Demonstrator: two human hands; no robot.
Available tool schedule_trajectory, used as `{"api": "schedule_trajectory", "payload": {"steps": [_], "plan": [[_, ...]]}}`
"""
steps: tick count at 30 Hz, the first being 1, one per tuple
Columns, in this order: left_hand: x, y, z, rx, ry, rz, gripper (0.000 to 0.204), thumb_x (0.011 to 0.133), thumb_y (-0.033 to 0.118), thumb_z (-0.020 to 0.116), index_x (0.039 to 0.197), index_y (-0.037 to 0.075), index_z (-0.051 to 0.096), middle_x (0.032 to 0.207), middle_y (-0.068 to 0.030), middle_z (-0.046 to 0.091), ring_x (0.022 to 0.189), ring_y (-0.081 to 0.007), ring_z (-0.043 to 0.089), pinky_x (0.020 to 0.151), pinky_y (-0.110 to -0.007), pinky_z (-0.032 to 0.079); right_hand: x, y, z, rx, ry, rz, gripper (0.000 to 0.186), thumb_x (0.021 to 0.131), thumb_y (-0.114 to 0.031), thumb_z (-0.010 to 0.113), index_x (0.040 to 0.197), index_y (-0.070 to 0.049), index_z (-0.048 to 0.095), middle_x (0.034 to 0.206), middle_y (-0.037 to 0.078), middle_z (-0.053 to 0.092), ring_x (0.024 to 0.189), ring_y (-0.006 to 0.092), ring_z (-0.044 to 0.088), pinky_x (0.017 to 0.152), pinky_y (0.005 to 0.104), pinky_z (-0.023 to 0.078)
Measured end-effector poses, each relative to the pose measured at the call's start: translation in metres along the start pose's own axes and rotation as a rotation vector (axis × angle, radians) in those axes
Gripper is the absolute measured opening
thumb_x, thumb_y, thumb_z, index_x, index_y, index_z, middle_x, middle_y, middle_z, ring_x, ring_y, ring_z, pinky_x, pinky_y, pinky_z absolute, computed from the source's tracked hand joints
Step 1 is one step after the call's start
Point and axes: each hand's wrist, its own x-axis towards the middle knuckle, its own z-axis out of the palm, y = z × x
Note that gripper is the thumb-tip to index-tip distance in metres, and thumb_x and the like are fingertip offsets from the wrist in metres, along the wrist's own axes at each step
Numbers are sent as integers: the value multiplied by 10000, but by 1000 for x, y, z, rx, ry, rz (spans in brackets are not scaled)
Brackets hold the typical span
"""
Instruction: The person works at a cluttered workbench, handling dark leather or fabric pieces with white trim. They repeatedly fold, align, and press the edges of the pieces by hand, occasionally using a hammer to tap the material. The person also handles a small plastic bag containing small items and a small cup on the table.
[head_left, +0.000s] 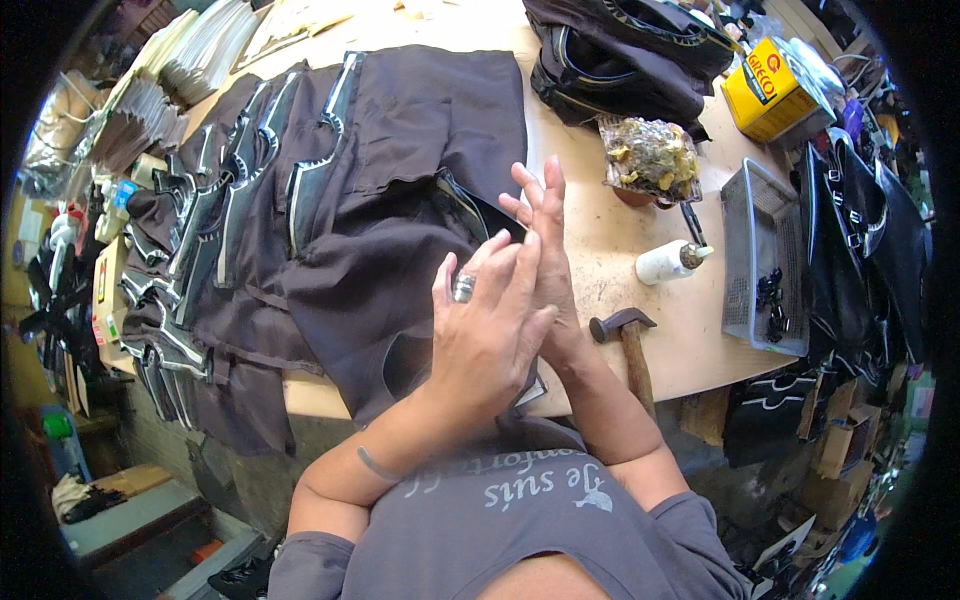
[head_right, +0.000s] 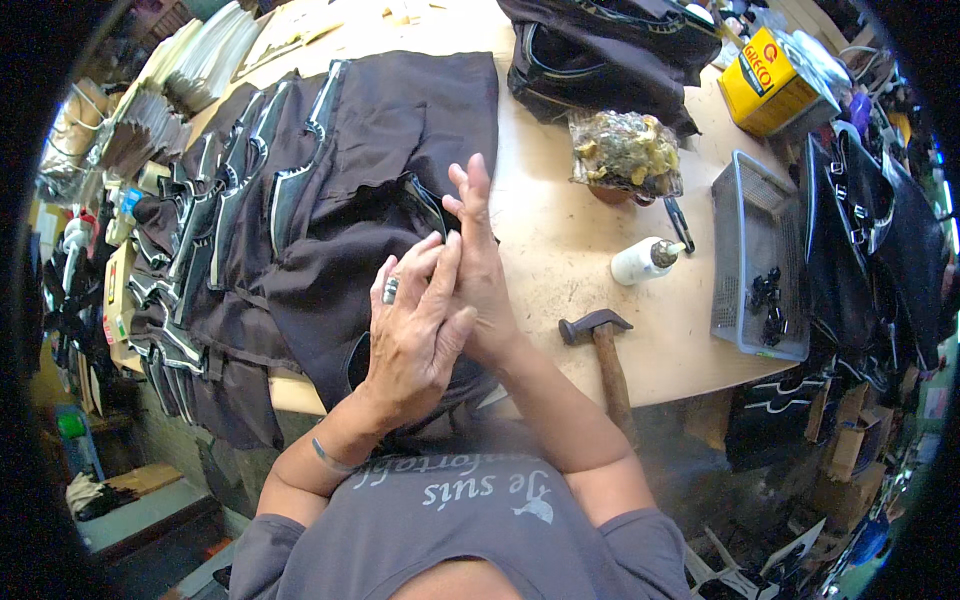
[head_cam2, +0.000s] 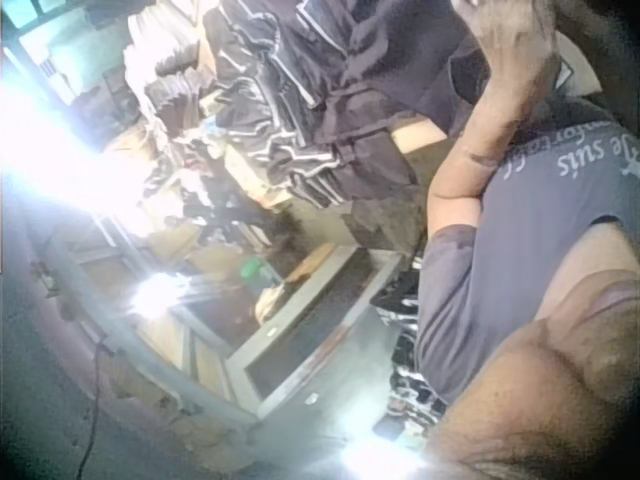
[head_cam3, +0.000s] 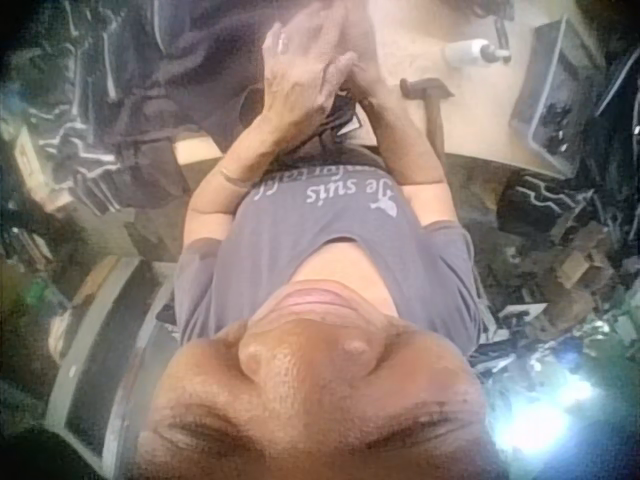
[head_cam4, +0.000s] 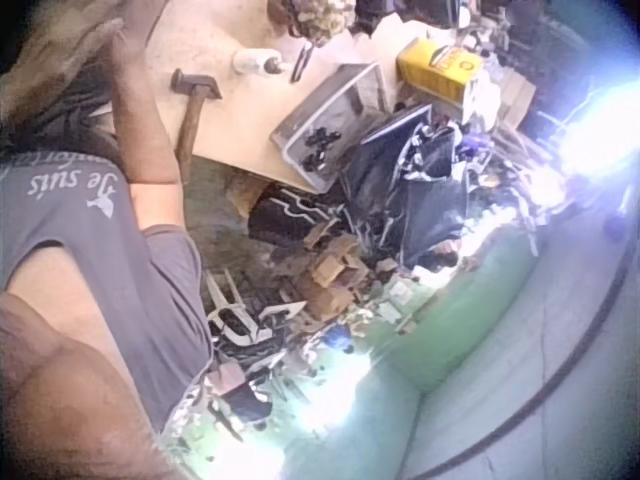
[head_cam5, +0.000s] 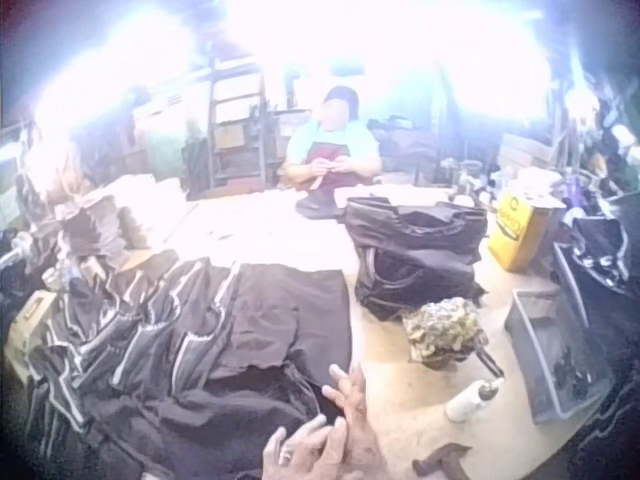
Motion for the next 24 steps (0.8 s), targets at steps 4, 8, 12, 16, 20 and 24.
{"api": "schedule_trajectory", "payload": {"steps": [4, 8, 12, 16, 20, 24], "plan": [[1, -4, 1, -84, 51, -4, 510, 841, 241, 490, 1267, -20, 385, 1071, -156, 481, 981, -285, 468, 942, -457, 280, -3, -6, 1, -106, -33, -45, 776, 811, -307, 494, 1393, -107, 21, 1374, 196, 219, 1186, 310, 355, 974, 429, 312], [-4, -8, 0, -106, 182, 76, 404, 758, 100, 604, 1148, 29, 526, 948, -112, 554, 857, -243, 547, 886, -441, 375, -2, -20, -4, -287, -40, -70, 890, 729, -300, 592, 1389, -73, 39, 1391, 191, 215, 1234, 331, 312, 983, 505, 220], [2, -14, 1, -271, 348, 47, 227, 677, 13, 674, 895, 36, 617, 740, -79, 599, 681, -217, 585, 864, -423, 422, -4, -4, 1, -500, -3, -241, 1038, 605, -292, 717, 1378, -54, 67, 1370, 214, 241, 1215, 335, 337, 989, 430, 271], [4, -23, 2, -306, 336, 88, 149, 660, -5, 684, 747, 48, 576, 687, -68, 590, 651, -203, 577, 824, -417, 445, -6, -3, 3, -658, 7, -267, 1033, 602, -276, 721, 1379, -63, 74, 1386, 161, 245, 1191, 328, 373, 995, 535, 174], [7, -30, -6, -410, 203, 170, 139, 667, -20, 668, 740, 43, 568, 663, -54, 559, 645, -190, 561, 786, -378, 453, -8, 4, -4, -636, -18, -215, 926, 673, -331, 644, 1386, -78, 110, 1384, 160, 260, 1268, 287, 284, 992, 558, 121], [19, -25, -26, -908, 243, 14, 62, 753, -9, 616, 756, 15, 559, 687, -11, 508, 627, -93, 477, 681, -248, 432, -7, 1, -14, -130, -119, -12, 982, 619, -229, 726, 1378, -59, 126, 1358, 180, 289, 1236, 286, 322, 977, 468, 263]]}}
